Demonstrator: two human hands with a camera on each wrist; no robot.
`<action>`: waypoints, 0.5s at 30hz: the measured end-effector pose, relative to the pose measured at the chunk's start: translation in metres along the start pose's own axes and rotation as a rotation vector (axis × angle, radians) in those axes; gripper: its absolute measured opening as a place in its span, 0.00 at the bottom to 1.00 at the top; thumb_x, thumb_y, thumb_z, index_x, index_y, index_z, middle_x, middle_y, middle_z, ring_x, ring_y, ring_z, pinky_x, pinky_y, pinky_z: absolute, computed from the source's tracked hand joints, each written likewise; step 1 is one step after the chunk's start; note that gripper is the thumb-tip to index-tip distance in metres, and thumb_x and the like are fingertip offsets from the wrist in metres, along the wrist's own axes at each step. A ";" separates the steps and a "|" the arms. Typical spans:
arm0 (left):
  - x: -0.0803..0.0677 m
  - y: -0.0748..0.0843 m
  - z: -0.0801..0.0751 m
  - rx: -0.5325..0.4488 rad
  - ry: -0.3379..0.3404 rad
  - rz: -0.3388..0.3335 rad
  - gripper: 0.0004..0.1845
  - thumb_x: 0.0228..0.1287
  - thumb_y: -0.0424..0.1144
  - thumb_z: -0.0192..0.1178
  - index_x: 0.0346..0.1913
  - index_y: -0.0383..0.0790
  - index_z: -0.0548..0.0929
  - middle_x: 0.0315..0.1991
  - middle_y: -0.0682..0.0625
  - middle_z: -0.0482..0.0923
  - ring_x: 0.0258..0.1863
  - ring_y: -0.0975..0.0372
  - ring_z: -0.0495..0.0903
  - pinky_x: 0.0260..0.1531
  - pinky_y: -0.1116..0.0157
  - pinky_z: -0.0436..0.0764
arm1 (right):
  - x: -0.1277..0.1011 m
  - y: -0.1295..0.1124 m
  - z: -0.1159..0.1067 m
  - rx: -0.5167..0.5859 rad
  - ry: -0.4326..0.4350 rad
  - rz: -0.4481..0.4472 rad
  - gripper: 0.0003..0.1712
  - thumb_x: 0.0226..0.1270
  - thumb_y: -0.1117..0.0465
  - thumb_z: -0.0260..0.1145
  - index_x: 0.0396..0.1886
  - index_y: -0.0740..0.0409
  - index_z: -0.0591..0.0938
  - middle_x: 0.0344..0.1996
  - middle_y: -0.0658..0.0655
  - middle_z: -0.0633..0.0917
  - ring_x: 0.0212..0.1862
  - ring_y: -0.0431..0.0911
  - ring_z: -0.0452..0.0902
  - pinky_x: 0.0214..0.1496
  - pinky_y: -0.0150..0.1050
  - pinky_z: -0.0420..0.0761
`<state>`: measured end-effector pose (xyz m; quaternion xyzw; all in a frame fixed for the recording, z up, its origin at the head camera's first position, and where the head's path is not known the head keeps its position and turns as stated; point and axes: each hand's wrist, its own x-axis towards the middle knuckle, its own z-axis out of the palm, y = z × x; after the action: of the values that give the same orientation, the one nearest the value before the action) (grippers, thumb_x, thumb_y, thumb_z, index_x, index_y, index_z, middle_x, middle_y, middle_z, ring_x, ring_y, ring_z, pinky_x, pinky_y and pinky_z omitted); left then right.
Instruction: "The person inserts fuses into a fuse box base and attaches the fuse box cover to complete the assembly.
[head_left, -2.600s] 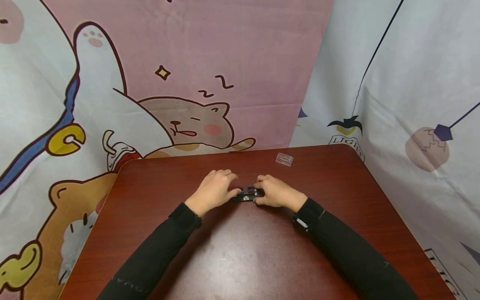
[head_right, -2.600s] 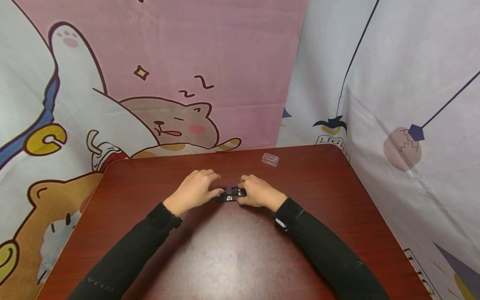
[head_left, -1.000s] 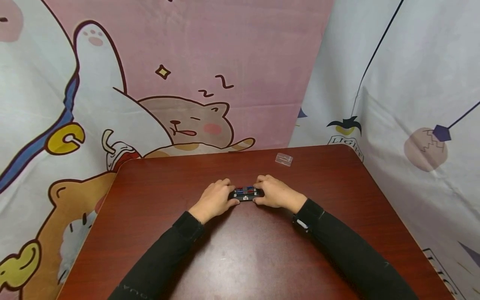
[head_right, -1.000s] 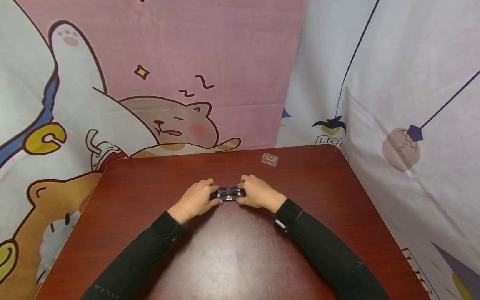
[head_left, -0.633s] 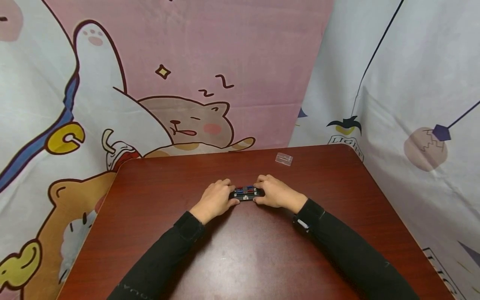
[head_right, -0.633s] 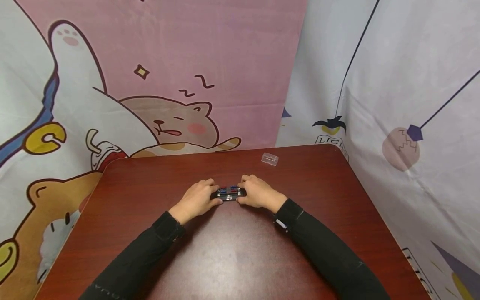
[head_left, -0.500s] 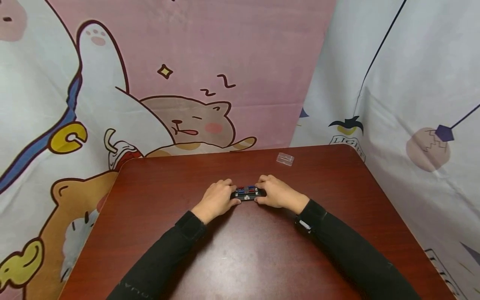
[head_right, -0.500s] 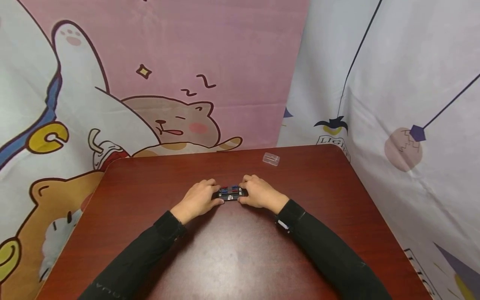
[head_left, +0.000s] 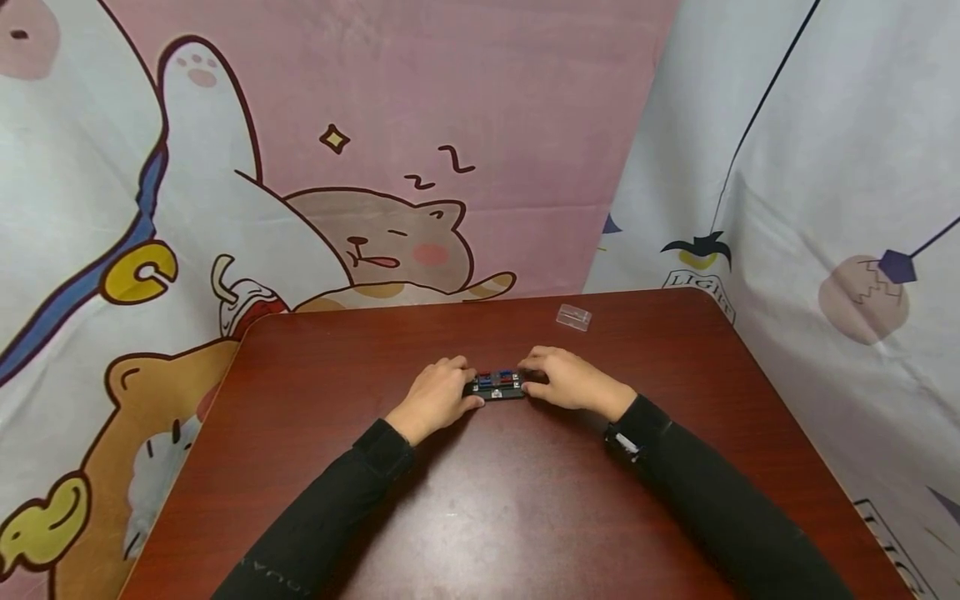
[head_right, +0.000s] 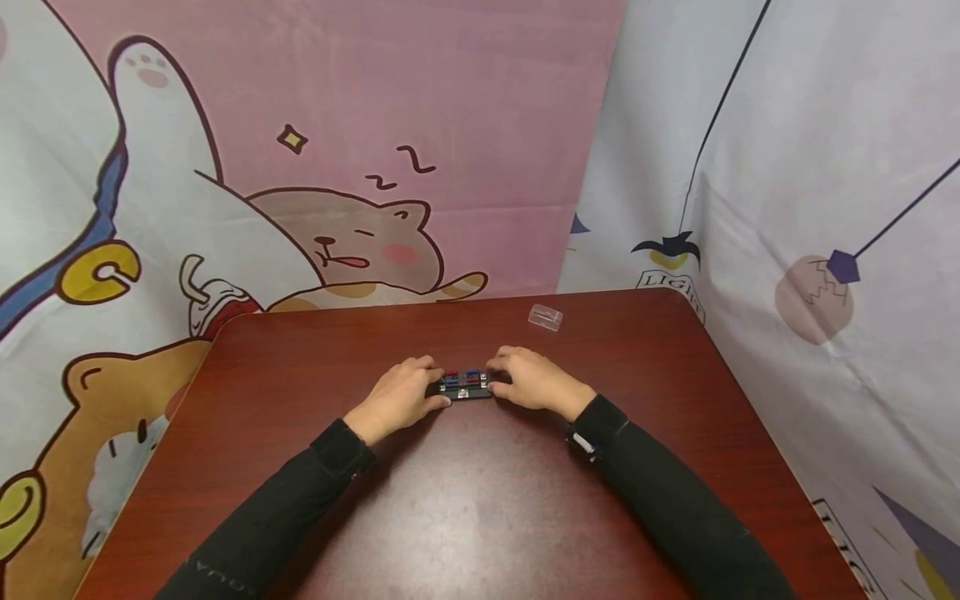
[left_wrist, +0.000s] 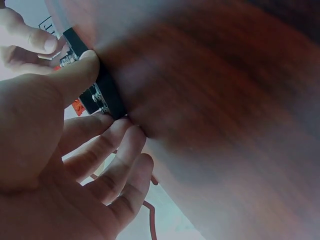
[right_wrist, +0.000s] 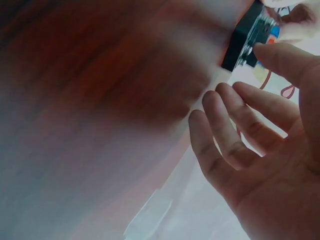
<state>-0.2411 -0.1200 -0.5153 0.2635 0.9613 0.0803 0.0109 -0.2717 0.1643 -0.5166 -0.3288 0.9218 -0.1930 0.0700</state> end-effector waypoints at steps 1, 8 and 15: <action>0.000 0.000 -0.001 -0.004 -0.002 -0.003 0.26 0.73 0.57 0.74 0.61 0.41 0.90 0.59 0.44 0.85 0.52 0.48 0.84 0.55 0.49 0.86 | -0.001 0.002 -0.002 0.006 0.011 -0.001 0.25 0.81 0.50 0.72 0.70 0.56 0.86 0.59 0.53 0.87 0.59 0.48 0.85 0.65 0.52 0.87; 0.000 0.000 -0.003 -0.014 -0.019 -0.009 0.28 0.73 0.57 0.73 0.66 0.41 0.89 0.62 0.42 0.84 0.57 0.47 0.85 0.58 0.48 0.86 | -0.002 0.021 -0.021 0.012 0.126 0.108 0.27 0.81 0.52 0.70 0.73 0.59 0.84 0.67 0.63 0.85 0.67 0.57 0.84 0.72 0.59 0.83; 0.001 -0.001 -0.002 -0.004 -0.019 -0.004 0.29 0.73 0.58 0.73 0.66 0.41 0.89 0.62 0.43 0.85 0.56 0.47 0.85 0.57 0.48 0.87 | 0.000 0.050 -0.046 -0.061 0.243 0.245 0.31 0.80 0.54 0.71 0.76 0.62 0.80 0.71 0.67 0.81 0.74 0.64 0.76 0.73 0.64 0.80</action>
<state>-0.2429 -0.1206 -0.5135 0.2624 0.9615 0.0797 0.0207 -0.3125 0.2138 -0.4949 -0.1902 0.9621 -0.1933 -0.0288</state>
